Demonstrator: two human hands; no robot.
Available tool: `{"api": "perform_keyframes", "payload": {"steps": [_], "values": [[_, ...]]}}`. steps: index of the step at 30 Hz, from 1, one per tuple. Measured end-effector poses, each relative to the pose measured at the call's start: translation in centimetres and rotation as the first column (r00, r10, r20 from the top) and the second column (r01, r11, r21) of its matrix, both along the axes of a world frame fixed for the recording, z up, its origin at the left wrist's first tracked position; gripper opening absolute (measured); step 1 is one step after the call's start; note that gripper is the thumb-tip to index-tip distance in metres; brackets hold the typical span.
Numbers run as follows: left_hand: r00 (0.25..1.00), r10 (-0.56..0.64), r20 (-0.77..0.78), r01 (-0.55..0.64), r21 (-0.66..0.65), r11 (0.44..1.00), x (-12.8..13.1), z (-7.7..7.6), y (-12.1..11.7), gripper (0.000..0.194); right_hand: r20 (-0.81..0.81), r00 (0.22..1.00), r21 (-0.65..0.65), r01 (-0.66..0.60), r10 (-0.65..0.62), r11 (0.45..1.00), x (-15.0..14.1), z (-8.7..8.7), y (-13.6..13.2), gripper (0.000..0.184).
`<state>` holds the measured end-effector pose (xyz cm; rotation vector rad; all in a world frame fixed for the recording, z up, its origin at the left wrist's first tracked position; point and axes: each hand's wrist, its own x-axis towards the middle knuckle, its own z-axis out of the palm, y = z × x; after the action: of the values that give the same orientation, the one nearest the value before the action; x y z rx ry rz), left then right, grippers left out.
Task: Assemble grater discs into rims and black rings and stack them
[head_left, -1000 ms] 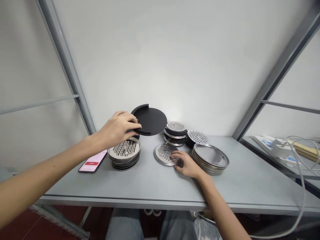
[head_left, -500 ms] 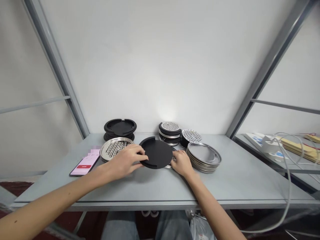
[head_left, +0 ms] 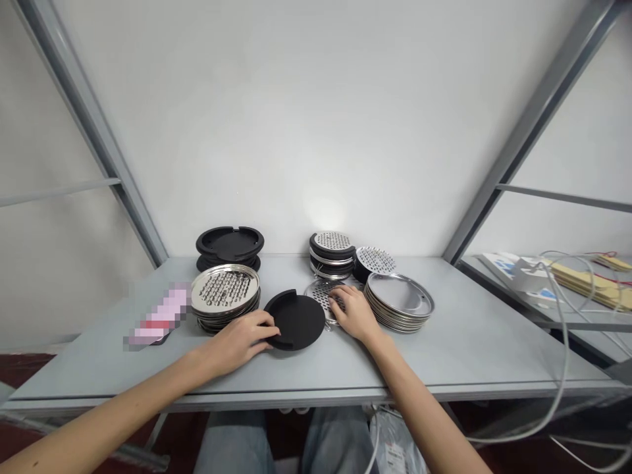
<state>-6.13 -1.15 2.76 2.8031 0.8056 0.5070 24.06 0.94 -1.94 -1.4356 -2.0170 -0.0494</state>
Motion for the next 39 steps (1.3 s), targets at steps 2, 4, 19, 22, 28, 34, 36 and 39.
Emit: {"api": "perform_keyframes", "payload": {"steps": [2, 4, 19, 22, 28, 34, 36, 39], "values": [[1.000, -0.014, -0.024, 0.014, 0.015, 1.000, -0.4, -0.1, -0.5, 0.026, 0.000, 0.997, -0.010, -0.079, 0.079, 0.997, -0.1, 0.2, -0.1, 0.020], [0.998, -0.013, -0.055, 0.015, 0.037, 0.999, -0.9, -0.3, -0.9, 0.028, 0.021, 0.992, -0.041, -0.126, 0.127, 0.991, -0.1, 0.3, -0.3, 0.025], [0.995, -0.042, -0.095, 0.050, 0.086, 0.995, -2.8, -1.1, -1.1, 0.027, 0.016, 0.950, -0.122, -0.308, 0.312, 0.944, 0.9, 0.4, -0.7, 0.046], [0.994, -0.053, -0.091, 0.061, 0.085, 0.995, -3.1, -1.4, -1.1, 0.027, 0.072, 0.939, -0.053, -0.332, 0.335, 0.942, 0.5, 0.5, -0.7, 0.031], [0.991, -0.058, -0.121, 0.068, 0.078, 0.995, -3.8, -1.5, -1.3, 0.025, 0.063, 0.959, 0.123, -0.282, 0.276, 0.952, 0.5, 0.2, -0.8, 0.027], [0.995, -0.019, -0.101, 0.032, 0.127, 0.991, -2.9, -2.0, -1.4, 0.029, -0.155, 0.969, 0.261, -0.149, 0.194, 0.954, 0.8, 0.5, -1.0, 0.029], [0.998, 0.022, -0.063, -0.012, 0.157, 0.988, -1.7, -2.5, -1.2, 0.032, -0.180, 0.965, 0.284, -0.134, 0.190, 0.949, 0.7, 0.6, -1.1, 0.029], [0.998, 0.065, -0.004, -0.064, 0.180, 0.982, 0.5, -3.3, -0.4, 0.036, -0.174, 0.966, 0.287, -0.135, 0.190, 0.948, 0.6, 0.7, -1.1, 0.030]]}}
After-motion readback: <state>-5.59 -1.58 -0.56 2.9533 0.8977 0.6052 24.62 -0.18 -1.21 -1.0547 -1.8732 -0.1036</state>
